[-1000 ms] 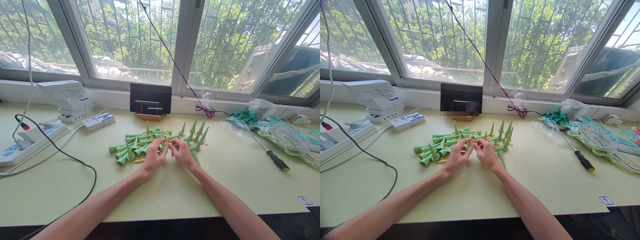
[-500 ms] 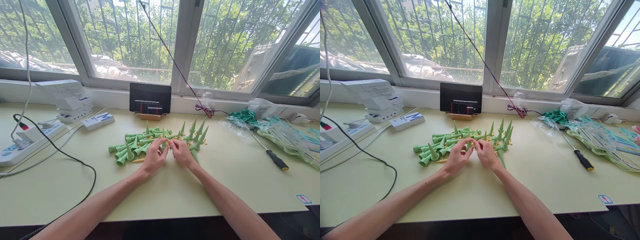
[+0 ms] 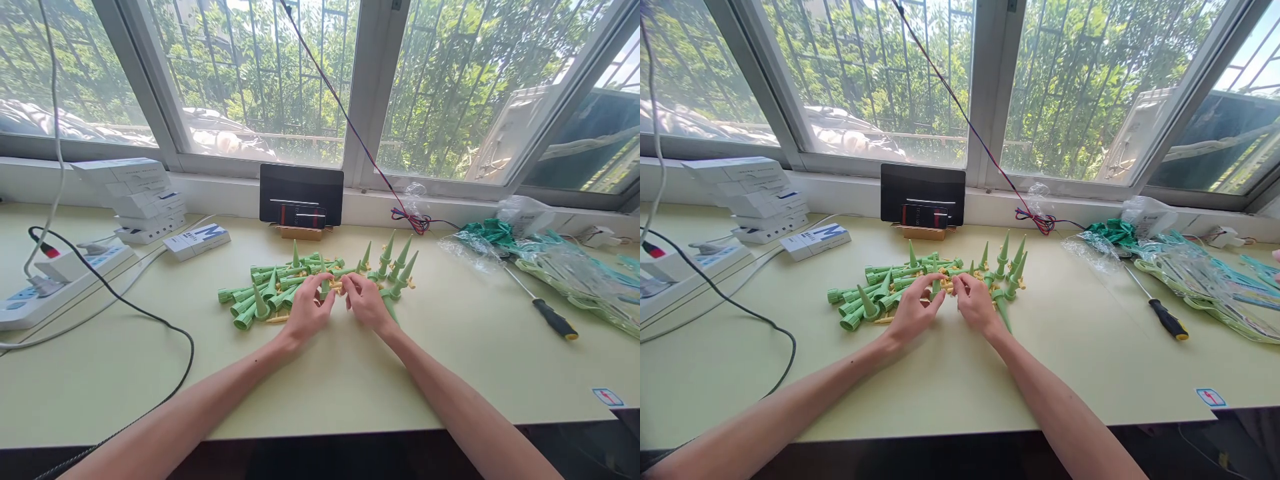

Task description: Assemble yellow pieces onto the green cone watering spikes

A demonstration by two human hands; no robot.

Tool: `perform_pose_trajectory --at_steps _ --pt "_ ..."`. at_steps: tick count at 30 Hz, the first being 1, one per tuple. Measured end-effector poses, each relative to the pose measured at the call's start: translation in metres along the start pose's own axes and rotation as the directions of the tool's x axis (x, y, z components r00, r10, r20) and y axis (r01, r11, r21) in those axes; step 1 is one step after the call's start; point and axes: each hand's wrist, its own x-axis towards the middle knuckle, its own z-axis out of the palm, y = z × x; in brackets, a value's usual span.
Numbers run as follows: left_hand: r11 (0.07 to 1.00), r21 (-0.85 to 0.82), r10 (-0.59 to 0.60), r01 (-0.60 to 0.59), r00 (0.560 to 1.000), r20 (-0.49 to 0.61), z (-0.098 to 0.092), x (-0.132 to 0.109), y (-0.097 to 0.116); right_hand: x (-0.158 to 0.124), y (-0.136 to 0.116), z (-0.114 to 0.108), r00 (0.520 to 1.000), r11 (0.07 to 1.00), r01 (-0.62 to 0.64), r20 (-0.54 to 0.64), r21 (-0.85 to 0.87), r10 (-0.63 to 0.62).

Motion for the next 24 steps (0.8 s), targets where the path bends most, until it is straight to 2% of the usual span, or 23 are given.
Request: perform_pose_trajectory --at_steps 9,18,24 --pt "1.0 0.008 0.004 -0.004 1.0 0.005 0.0013 -0.0006 -0.0022 -0.0007 0.0021 0.0025 0.999 0.999 0.008 0.037 0.031 -0.009" --pt "1.0 -0.004 0.023 -0.023 0.999 0.027 0.001 -0.002 0.0013 0.0007 0.0002 0.0005 1.0 0.996 -0.021 0.014 -0.092 0.022" --pt "0.998 0.007 0.056 -0.056 0.998 0.04 0.0011 -0.0025 0.0008 0.0006 0.0001 0.0008 1.0 0.996 -0.024 0.01 -0.083 0.025"
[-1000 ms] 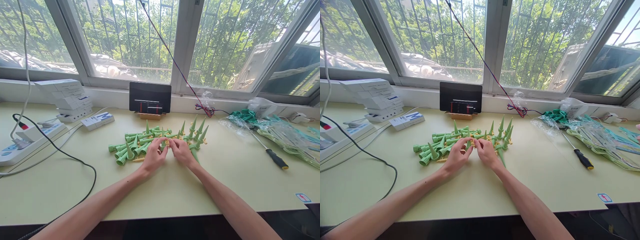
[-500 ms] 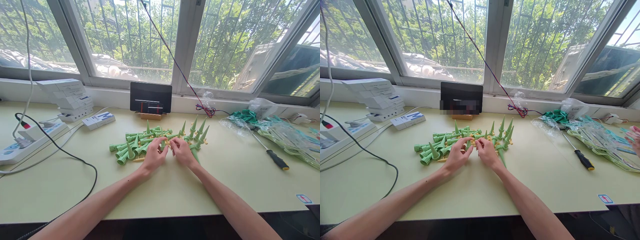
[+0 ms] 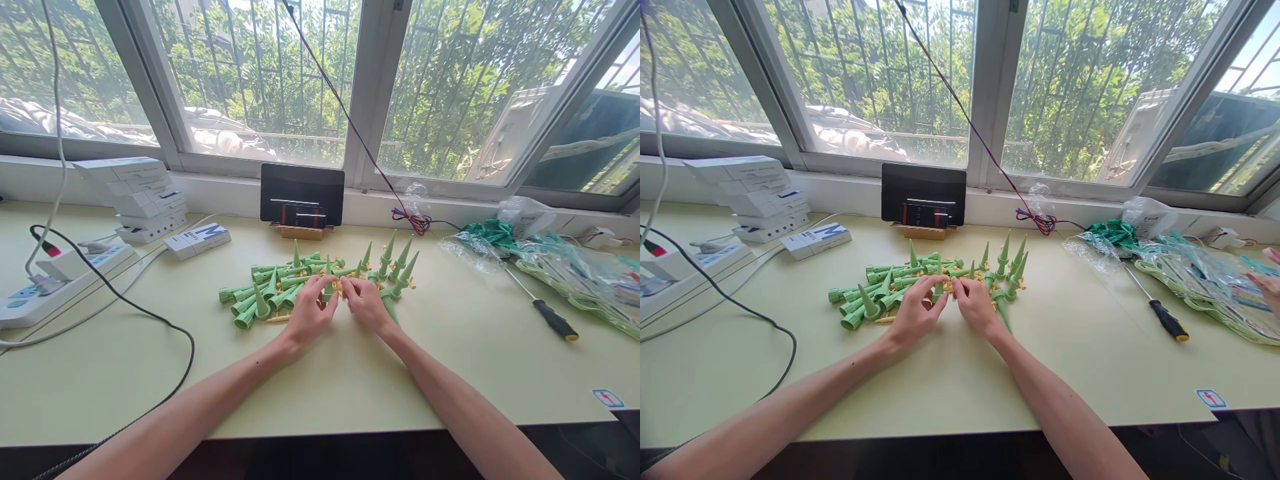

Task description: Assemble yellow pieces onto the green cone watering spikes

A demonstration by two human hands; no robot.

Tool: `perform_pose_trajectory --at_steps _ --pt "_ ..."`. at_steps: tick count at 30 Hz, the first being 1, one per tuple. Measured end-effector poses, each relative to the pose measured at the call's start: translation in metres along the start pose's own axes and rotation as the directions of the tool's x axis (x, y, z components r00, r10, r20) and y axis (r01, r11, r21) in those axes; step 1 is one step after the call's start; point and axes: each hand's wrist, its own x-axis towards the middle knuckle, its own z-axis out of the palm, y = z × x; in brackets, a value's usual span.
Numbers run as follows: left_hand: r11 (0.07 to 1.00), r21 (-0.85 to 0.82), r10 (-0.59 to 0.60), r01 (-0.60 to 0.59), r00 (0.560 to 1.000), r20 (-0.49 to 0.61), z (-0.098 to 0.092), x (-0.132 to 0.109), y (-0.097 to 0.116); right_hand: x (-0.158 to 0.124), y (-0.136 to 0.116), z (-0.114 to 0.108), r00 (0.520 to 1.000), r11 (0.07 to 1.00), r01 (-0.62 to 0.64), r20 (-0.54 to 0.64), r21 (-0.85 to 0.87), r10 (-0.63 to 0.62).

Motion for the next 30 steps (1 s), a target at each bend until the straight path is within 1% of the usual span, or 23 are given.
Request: perform_pose_trajectory --at_steps 6,10,14,18,26,30 --pt "1.0 -0.002 0.018 -0.018 1.0 0.004 0.0002 -0.0006 0.0009 0.0008 -0.0003 -0.0003 1.0 1.0 0.02 -0.012 0.023 -0.02" --pt "1.0 0.01 0.023 -0.023 1.0 -0.011 0.0 0.0001 -0.0001 0.0004 -0.001 -0.0001 1.0 0.997 0.0 0.003 0.074 0.0" --pt "1.0 0.014 -0.02 0.021 0.999 -0.032 -0.0007 0.0015 -0.0009 0.0005 0.0007 0.0001 1.0 0.989 -0.007 0.026 0.147 0.004" --pt "0.999 -0.004 -0.055 0.055 0.998 -0.031 -0.0009 0.002 0.0002 0.0011 0.0035 0.0 0.999 0.987 0.005 0.038 0.163 -0.012" --pt "0.995 -0.034 -0.097 0.096 0.995 -0.015 -0.0009 0.0025 0.0024 0.0011 0.005 0.0001 1.0 0.98 0.023 0.012 0.2 -0.026" --pt "0.989 -0.047 -0.144 0.143 0.99 -0.007 -0.002 0.0044 0.0033 0.0005 0.0059 0.0003 0.999 0.978 0.032 0.002 0.206 -0.033"
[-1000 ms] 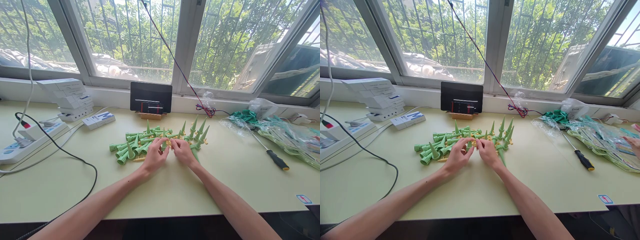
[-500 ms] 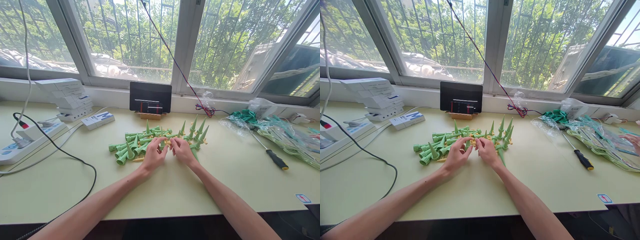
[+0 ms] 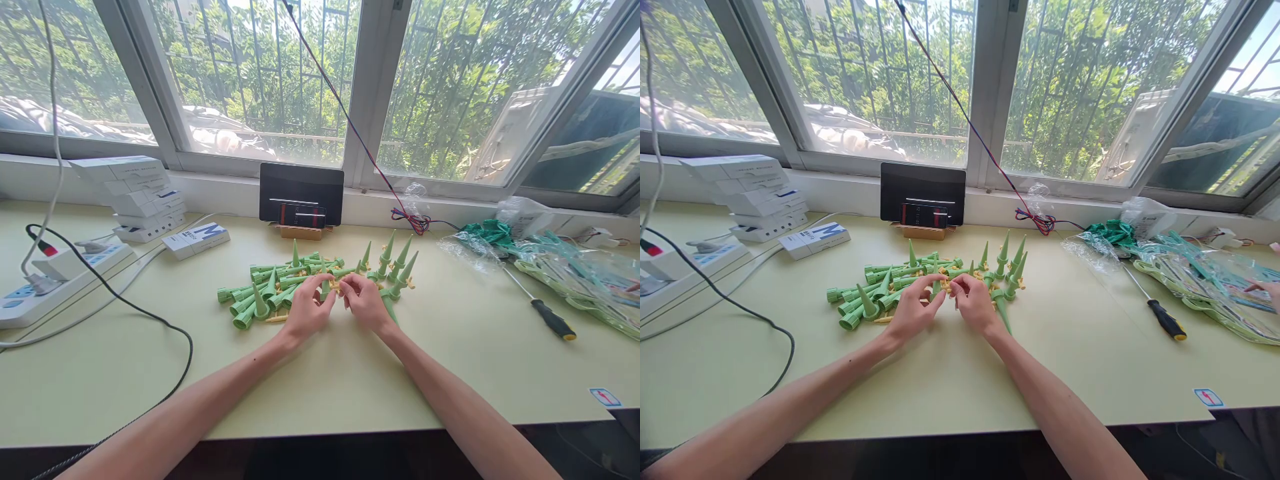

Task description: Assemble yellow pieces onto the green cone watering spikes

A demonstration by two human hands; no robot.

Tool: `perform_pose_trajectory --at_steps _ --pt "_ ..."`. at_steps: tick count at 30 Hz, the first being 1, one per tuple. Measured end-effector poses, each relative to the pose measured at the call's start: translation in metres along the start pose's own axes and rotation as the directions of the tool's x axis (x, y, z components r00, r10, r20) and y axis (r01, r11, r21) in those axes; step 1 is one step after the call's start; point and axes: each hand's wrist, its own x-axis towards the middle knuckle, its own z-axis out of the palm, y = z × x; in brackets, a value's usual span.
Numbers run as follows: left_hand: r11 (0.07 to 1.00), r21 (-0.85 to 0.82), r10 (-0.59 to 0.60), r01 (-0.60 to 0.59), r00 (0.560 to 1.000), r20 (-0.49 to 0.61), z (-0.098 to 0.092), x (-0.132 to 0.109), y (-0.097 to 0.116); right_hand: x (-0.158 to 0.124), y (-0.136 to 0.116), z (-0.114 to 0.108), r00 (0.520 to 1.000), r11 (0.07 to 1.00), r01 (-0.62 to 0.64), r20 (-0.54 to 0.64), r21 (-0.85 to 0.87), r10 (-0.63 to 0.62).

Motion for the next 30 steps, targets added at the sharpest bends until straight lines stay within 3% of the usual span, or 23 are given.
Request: perform_pose_trajectory --at_steps 12,19,27,30 --pt "0.912 -0.288 -0.27 0.292 0.956 0.113 -0.0006 0.0016 -0.002 0.0006 -0.003 -0.0014 0.999 0.999 0.038 0.018 0.014 -0.038" --pt "0.94 -0.253 -0.217 0.23 0.973 0.078 -0.0038 0.0018 0.0025 0.0014 -0.0008 -0.0015 0.999 0.998 0.041 0.021 0.054 -0.042" --pt "0.89 -0.365 -0.265 0.273 0.962 0.071 -0.0029 0.0022 0.0028 0.0022 -0.0017 -0.0016 1.0 0.999 0.02 0.0 0.041 -0.02" --pt "0.896 -0.374 -0.216 0.238 0.971 0.101 -0.0033 0.0022 0.0023 0.0024 -0.0019 -0.002 1.0 0.999 0.005 0.002 0.033 -0.005"
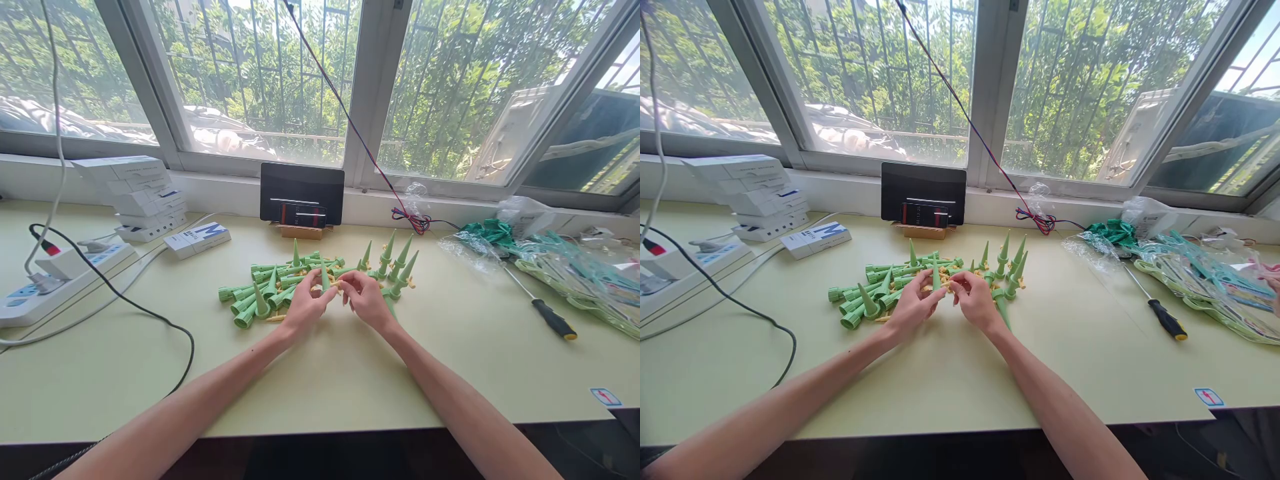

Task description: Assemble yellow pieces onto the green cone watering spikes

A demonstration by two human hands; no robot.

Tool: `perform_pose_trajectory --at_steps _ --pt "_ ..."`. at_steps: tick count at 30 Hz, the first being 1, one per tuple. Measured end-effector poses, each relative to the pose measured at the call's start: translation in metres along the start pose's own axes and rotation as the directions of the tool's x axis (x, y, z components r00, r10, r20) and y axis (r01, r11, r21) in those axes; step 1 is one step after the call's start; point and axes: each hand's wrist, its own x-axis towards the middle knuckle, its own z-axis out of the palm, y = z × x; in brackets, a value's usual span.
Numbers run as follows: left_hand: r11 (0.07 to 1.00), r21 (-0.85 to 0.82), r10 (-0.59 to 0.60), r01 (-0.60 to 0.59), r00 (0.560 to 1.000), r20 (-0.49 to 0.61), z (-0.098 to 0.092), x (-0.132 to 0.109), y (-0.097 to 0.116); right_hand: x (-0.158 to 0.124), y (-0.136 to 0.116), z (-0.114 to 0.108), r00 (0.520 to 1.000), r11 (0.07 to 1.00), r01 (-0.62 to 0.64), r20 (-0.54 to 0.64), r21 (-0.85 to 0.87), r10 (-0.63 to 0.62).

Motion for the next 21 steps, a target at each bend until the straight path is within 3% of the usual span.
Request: perform_pose_trajectory --at_steps 15,21 --pt "0.995 0.044 0.077 -0.085 0.985 0.157 -0.0033 0.0006 0.0007 -0.0007 -0.0067 -0.0021 0.999 0.998 -0.02 0.033 -0.058 0.022" --pt "0.995 0.037 0.09 -0.097 0.983 0.161 -0.0037 0.0001 0.0016 -0.0003 -0.0061 -0.0012 0.999 0.999 -0.012 0.048 -0.046 0.014"
